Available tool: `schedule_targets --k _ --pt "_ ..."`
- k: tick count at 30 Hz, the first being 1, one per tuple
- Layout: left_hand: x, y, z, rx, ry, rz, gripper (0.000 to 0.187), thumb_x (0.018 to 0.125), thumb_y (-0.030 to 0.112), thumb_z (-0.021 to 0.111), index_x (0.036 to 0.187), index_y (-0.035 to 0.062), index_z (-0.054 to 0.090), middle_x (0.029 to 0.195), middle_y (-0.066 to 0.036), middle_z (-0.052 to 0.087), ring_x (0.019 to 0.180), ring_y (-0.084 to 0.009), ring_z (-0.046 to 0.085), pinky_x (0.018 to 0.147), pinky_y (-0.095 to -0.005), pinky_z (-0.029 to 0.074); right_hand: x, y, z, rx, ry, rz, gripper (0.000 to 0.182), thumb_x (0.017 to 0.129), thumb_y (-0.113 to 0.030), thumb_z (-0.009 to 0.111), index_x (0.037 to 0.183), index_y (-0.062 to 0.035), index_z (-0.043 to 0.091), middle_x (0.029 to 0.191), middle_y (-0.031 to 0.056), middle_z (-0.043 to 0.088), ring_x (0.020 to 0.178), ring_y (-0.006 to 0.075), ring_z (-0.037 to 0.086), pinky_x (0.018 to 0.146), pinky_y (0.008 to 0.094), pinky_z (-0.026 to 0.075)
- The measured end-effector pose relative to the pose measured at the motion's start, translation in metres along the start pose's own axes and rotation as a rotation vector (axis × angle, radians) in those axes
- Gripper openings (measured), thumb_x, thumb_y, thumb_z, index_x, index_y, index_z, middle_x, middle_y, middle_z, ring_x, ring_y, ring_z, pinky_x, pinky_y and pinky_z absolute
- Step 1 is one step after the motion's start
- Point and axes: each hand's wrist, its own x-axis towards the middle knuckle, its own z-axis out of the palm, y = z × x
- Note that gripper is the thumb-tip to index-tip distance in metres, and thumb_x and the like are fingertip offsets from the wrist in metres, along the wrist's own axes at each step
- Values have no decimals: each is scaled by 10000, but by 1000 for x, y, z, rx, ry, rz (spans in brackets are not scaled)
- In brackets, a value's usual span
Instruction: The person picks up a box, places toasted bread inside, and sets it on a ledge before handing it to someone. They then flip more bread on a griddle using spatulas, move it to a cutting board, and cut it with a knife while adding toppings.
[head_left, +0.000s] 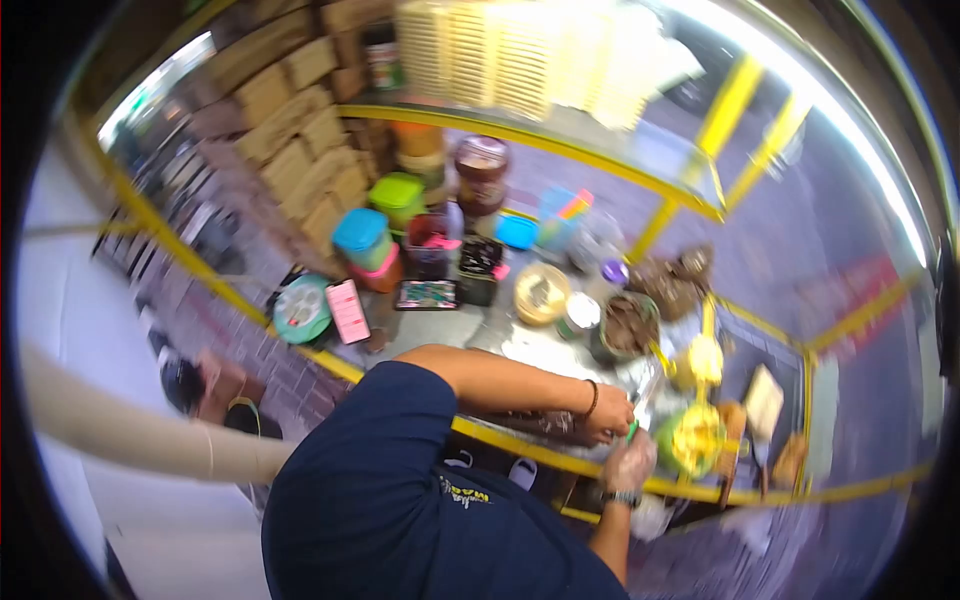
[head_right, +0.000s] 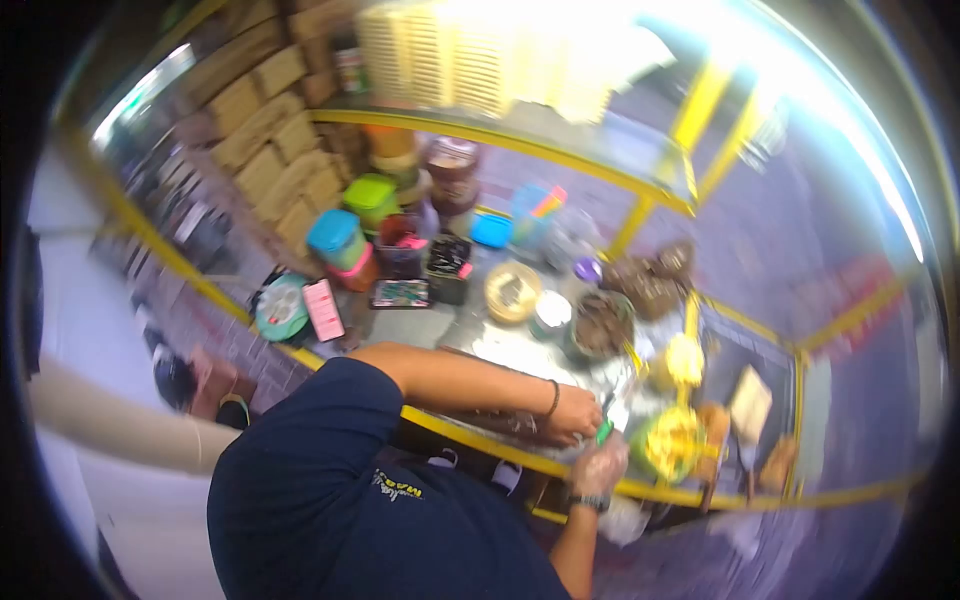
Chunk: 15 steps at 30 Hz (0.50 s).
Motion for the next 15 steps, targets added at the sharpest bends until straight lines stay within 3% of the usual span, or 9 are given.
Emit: schedule_targets --k 2,3,5,9,11,12,13,14,15 --pt "-17 26 -39 -110 275 -114 183 829 259 683 811 81 645 813 -119 655 792 -351 643 690 -468 507 -3 29 1 -56 217 -221 446 798 -126 670 1196 55 583 1077 296 602 996 465 575 882 515 453" --pt "-81 23 -94 -63 295 -193 160 839 227 687 846 74 641 826 -120 649 806 -342 640 703 -453 508 13 -19 42 21 393 -356 446 799 -119 667 1194 68 579 1073 297 600 988 468 575 879 515 456" --pt "-119 57 -137 -86 561 -311 141 838 159 712 919 57 661 894 -121 675 851 -323 651 719 -413 522 7 -28 15 97 314 -489 452 783 -102 673 1192 68 580 1099 292 606 1023 463 582 906 505 459" --pt "-222 131 -255 577 867 -687 159 809 115 706 961 75 681 948 -98 671 894 -291 639 801 -399 497 14 -74 -12 257 315 -720 358 835 -82 662 1167 39 601 1088 251 623 986 424 608 890 470 476" --pt "-285 159 -311 878 1088 -779 229 817 96 672 1033 25 640 977 -147 652 944 -319 631 847 -402 500 9 -91 -19 311 322 -747 327 857 -94 661 1158 23 610 1082 246 626 983 419 613 884 468 480" --pt "-312 172 -337 943 1302 -859 264 825 103 668 1073 23 625 1015 -149 650 973 -314 634 874 -395 501 8 -99 -22 334 324 -748 316 867 -109 663 1154 13 615 1081 249 627 993 426 612 885 474 480" --pt "-351 184 -364 1209 1306 -941 296 807 163 708 1057 38 612 1021 -149 647 1010 -339 622 892 -418 486 2 -104 -25 355 325 -744 305 877 -125 665 1150 3 619 1079 252 627 1002 433 612 887 480 480" --pt "-388 198 -394 1441 1254 -995 339 817 208 725 1088 47 599 1022 -148 648 1014 -345 620 907 -425 480 0 -112 -27 302 370 -794 322 867 -70 643 1170 34 615 1078 216 630 949 350 625 850 423 495" --pt "-407 208 -420 1554 1292 -982 310 822 206 722 1064 46 612 994 -141 658 992 -343 631 896 -425 487 -7 -122 -30 339 339 -762 322 869 -65 633 1174 36 615 1082 213 630 953 347 626 847 419 495"
